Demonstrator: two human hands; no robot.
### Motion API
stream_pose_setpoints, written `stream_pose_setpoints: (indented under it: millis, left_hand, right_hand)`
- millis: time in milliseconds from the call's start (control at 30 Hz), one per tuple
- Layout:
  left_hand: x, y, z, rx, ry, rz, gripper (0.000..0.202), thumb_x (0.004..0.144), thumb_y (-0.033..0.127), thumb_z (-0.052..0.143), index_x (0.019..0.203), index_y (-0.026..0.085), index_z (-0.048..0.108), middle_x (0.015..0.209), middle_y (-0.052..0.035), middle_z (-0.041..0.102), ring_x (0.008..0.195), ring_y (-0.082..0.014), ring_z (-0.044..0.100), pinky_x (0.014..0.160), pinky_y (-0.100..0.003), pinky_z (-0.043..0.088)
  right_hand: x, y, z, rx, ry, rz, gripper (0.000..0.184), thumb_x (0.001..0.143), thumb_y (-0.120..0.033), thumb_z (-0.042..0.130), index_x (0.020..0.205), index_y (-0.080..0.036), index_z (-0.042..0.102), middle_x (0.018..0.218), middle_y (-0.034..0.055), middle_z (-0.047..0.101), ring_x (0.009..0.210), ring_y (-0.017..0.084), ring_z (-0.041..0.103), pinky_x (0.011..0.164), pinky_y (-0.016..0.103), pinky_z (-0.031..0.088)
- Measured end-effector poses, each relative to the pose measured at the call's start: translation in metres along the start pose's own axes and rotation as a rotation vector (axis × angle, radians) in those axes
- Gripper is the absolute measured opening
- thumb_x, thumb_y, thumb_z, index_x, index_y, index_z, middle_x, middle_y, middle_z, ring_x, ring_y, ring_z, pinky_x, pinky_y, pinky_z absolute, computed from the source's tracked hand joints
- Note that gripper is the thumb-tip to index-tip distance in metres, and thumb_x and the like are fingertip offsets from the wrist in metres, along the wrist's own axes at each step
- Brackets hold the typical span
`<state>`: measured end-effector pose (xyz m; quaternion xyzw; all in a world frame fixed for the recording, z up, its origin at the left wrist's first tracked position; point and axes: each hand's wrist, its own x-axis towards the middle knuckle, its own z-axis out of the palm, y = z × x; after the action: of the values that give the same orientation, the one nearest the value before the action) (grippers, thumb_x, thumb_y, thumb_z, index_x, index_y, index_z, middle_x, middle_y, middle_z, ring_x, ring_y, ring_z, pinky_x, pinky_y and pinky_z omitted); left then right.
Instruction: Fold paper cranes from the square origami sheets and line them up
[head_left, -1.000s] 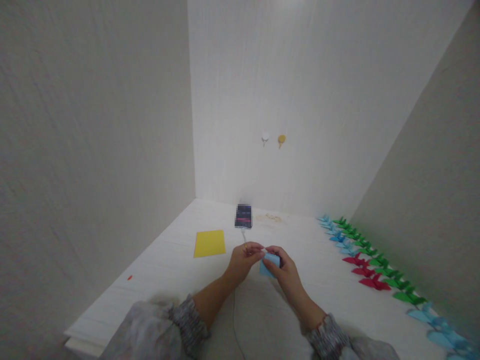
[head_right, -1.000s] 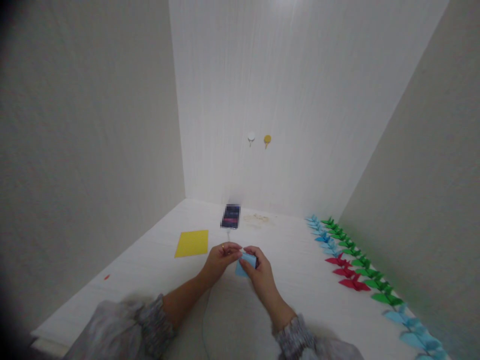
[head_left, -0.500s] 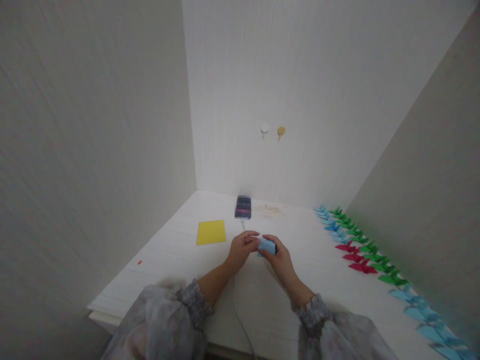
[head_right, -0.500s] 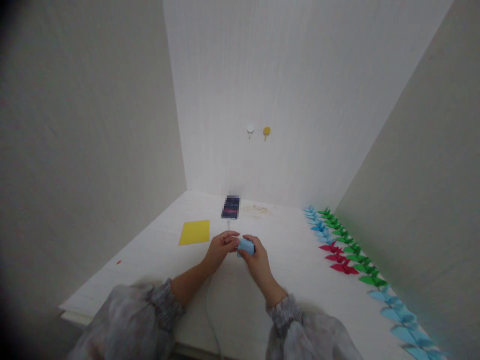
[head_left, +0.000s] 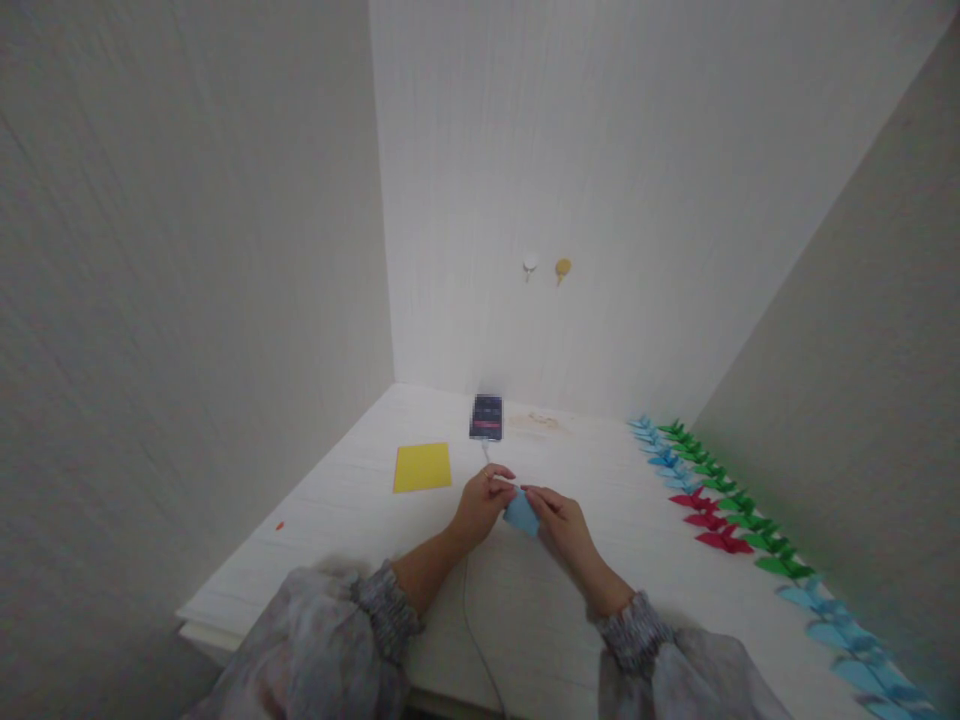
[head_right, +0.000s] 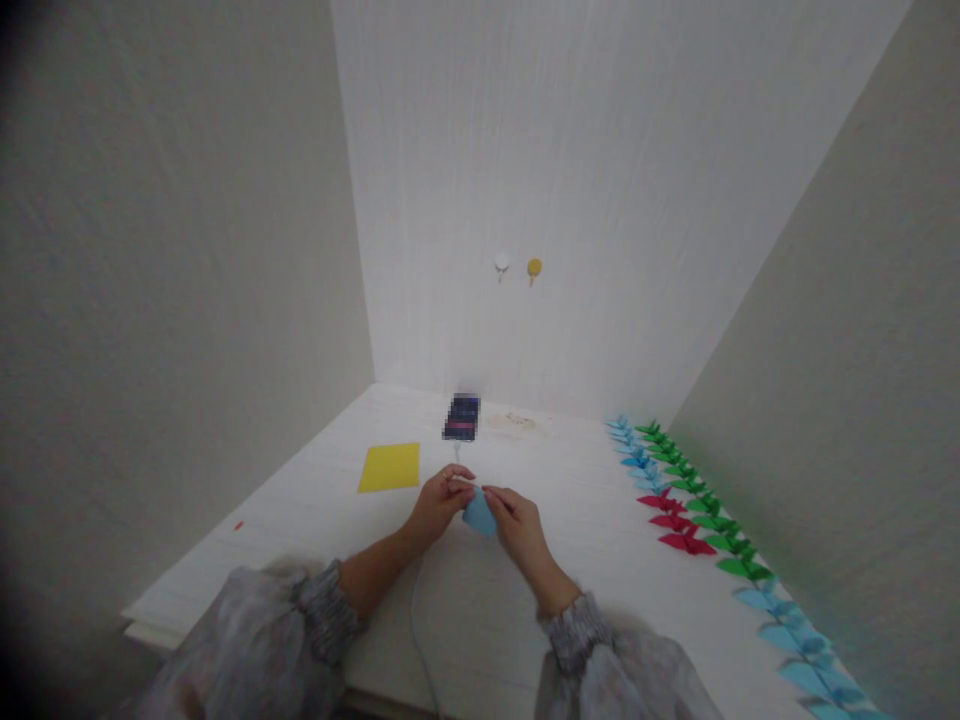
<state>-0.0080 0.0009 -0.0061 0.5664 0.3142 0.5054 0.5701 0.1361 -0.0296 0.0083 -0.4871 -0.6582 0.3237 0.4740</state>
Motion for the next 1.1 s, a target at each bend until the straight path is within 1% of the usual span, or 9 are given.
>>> stream_pose_setpoints:
  millis: [167, 333, 633, 767, 833, 900, 1000, 1067, 1100]
  left_hand:
    - [-0.0007, -0.0037, 0.0022, 0.056, 0.009, 0.017, 0.028, 0.067, 0.028, 0.056, 0.089, 0.016, 0.043, 0.063, 0.0013, 0.058, 0.052, -0.0073, 0.050, 0.049, -0.019, 0.037]
    - [-0.0016, -0.0026, 0.0048, 0.007, -0.019, -0.007, 0.041, 0.058, 0.025, 0.064, 0.090, 0.017, 0.039, 0.071, 0.0001, 0.060, 0.056, -0.0088, 0.054, 0.052, -0.020, 0.039]
    - [-0.0013, 0.0019, 0.0014, -0.102, -0.007, -0.109, 0.047, 0.053, 0.022, 0.069, 0.088, 0.017, 0.038, 0.069, -0.0013, 0.063, 0.056, -0.0119, 0.057, 0.054, -0.023, 0.042]
    - [-0.0004, 0.0040, 0.0000, -0.132, 0.008, -0.151, 0.052, 0.049, 0.022, 0.071, 0.088, 0.017, 0.038, 0.067, -0.0014, 0.063, 0.054, -0.0122, 0.056, 0.053, -0.023, 0.042]
    - [0.0001, 0.0047, -0.0008, -0.127, 0.014, -0.162, 0.054, 0.047, 0.022, 0.072, 0.089, 0.017, 0.038, 0.065, -0.0006, 0.062, 0.053, -0.0120, 0.056, 0.052, -0.023, 0.042]
    - [0.0008, 0.0047, -0.0016, -0.114, 0.025, -0.166, 0.055, 0.047, 0.021, 0.072, 0.089, 0.017, 0.038, 0.063, 0.0006, 0.061, 0.052, -0.0117, 0.056, 0.051, -0.023, 0.042]
    - [0.0016, 0.0025, -0.0023, -0.088, 0.016, -0.164, 0.057, 0.046, 0.019, 0.072, 0.089, 0.017, 0.036, 0.067, 0.0006, 0.059, 0.052, -0.0101, 0.055, 0.050, -0.021, 0.041]
    - [0.0017, -0.0008, -0.0018, -0.065, -0.010, -0.149, 0.057, 0.046, 0.018, 0.072, 0.088, 0.018, 0.033, 0.076, -0.0001, 0.057, 0.049, -0.0069, 0.053, 0.046, -0.019, 0.039]
    - [0.0016, -0.0029, -0.0011, -0.054, -0.026, -0.141, 0.057, 0.046, 0.017, 0.072, 0.087, 0.018, 0.032, 0.080, 0.0000, 0.055, 0.047, -0.0050, 0.052, 0.044, -0.017, 0.038]
  right_hand:
    - [0.0012, 0.0111, 0.0006, -0.057, 0.024, 0.020, 0.026, 0.074, -0.034, 0.048, 0.086, -0.020, 0.066, 0.081, 0.0051, 0.067, 0.075, 0.021, 0.059, 0.071, 0.034, 0.045]
    - [0.0002, 0.0098, -0.0003, -0.073, 0.061, 0.001, 0.024, 0.073, -0.034, 0.049, 0.083, -0.020, 0.066, 0.080, 0.0046, 0.067, 0.073, 0.020, 0.059, 0.068, 0.032, 0.045]
    - [-0.0001, 0.0113, 0.0003, 0.032, 0.071, 0.074, 0.022, 0.066, -0.034, 0.056, 0.078, -0.019, 0.067, 0.076, 0.0047, 0.068, 0.071, 0.019, 0.060, 0.069, 0.032, 0.046]
    - [0.0007, 0.0081, -0.0017, 0.106, 0.067, 0.138, 0.019, 0.061, -0.032, 0.061, 0.071, -0.018, 0.067, 0.071, 0.0047, 0.068, 0.066, 0.019, 0.060, 0.064, 0.031, 0.046]
    - [0.0011, 0.0063, -0.0032, 0.148, 0.058, 0.159, 0.020, 0.059, -0.031, 0.062, 0.073, -0.017, 0.066, 0.066, 0.0036, 0.067, 0.062, 0.018, 0.060, 0.061, 0.030, 0.046]
    - [0.0013, 0.0048, -0.0047, 0.169, 0.047, 0.158, 0.024, 0.061, -0.031, 0.060, 0.080, -0.016, 0.064, 0.061, 0.0021, 0.065, 0.057, 0.017, 0.058, 0.057, 0.028, 0.045]
    - [0.0015, 0.0029, -0.0060, 0.107, 0.019, 0.112, 0.025, 0.067, -0.033, 0.055, 0.082, -0.016, 0.063, 0.063, 0.0025, 0.064, 0.058, 0.015, 0.056, 0.056, 0.026, 0.043]
    - [0.0015, 0.0025, -0.0055, 0.033, -0.009, 0.093, 0.023, 0.068, -0.034, 0.053, 0.077, -0.015, 0.064, 0.066, 0.0031, 0.064, 0.059, 0.015, 0.055, 0.055, 0.025, 0.042]
    - [0.0015, 0.0027, -0.0049, 0.002, -0.024, 0.093, 0.022, 0.067, -0.034, 0.054, 0.074, -0.016, 0.064, 0.065, 0.0027, 0.063, 0.058, 0.014, 0.054, 0.054, 0.024, 0.041]
